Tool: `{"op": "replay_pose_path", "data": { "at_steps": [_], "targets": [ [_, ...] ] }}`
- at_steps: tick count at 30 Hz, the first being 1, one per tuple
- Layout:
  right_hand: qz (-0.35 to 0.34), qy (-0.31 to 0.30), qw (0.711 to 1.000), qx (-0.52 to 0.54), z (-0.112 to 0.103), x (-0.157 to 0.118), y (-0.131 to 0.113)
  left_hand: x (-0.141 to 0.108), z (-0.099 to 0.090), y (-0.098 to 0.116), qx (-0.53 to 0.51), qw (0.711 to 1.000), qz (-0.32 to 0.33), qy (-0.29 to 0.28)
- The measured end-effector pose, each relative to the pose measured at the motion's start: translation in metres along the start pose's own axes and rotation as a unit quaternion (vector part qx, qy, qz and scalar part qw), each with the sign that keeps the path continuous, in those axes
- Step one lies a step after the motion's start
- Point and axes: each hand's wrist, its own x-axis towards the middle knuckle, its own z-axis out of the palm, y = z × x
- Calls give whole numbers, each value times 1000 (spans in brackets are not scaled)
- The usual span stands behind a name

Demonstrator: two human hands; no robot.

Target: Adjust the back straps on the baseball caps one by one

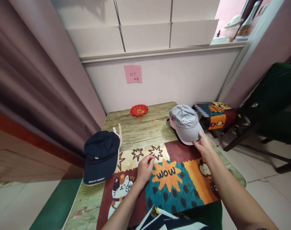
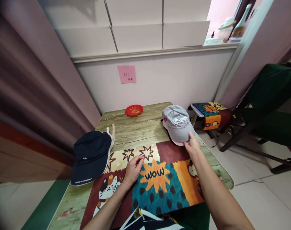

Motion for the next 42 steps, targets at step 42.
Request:
{"op": "replay_pose_path", "data": {
  "at_steps": [42],
  "targets": [
    [-176,77,742,-642,39,20,3,-16,11,-11,-28,998,54,20]
  ]
}}
